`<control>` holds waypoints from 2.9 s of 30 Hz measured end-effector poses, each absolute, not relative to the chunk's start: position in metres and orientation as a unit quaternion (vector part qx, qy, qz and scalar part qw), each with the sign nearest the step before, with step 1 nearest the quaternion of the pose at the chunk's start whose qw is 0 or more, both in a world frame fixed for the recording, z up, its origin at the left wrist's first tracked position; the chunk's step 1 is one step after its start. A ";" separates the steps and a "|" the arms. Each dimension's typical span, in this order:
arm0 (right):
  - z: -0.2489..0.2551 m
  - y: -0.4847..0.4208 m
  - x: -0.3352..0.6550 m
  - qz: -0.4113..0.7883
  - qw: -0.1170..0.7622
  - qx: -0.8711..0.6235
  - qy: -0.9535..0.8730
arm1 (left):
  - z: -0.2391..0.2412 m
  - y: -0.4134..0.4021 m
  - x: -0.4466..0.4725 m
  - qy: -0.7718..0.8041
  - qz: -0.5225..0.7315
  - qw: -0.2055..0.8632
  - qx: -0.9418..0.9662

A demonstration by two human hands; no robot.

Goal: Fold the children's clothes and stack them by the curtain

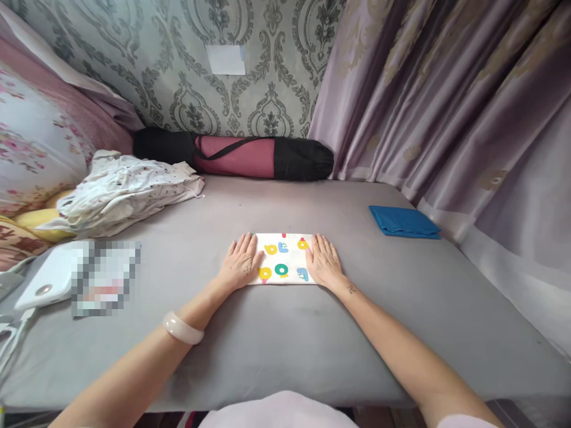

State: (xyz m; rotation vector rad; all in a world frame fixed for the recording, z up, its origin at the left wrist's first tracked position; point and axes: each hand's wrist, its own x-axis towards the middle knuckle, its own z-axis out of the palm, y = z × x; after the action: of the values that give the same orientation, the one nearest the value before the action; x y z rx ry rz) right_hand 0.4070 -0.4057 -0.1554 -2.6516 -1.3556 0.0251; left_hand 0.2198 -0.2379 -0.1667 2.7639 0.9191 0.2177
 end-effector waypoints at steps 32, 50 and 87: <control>-0.073 -0.426 0.453 0.295 0.569 -0.633 -0.434 | -0.082 -0.203 0.220 0.214 0.302 0.636 0.677; -0.122 -0.392 0.401 0.078 0.139 -0.808 -0.568 | -0.143 -0.216 0.181 0.255 0.234 0.370 0.862; -0.148 -0.311 0.306 0.064 0.176 -0.753 -0.631 | -0.151 -0.201 0.166 0.340 0.238 0.345 0.842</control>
State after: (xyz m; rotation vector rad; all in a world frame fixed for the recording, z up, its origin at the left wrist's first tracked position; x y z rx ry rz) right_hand 0.3059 -0.3108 -0.1481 -2.1321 -1.7855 0.1820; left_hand 0.1657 -0.2007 -0.1507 2.1859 0.8818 0.6184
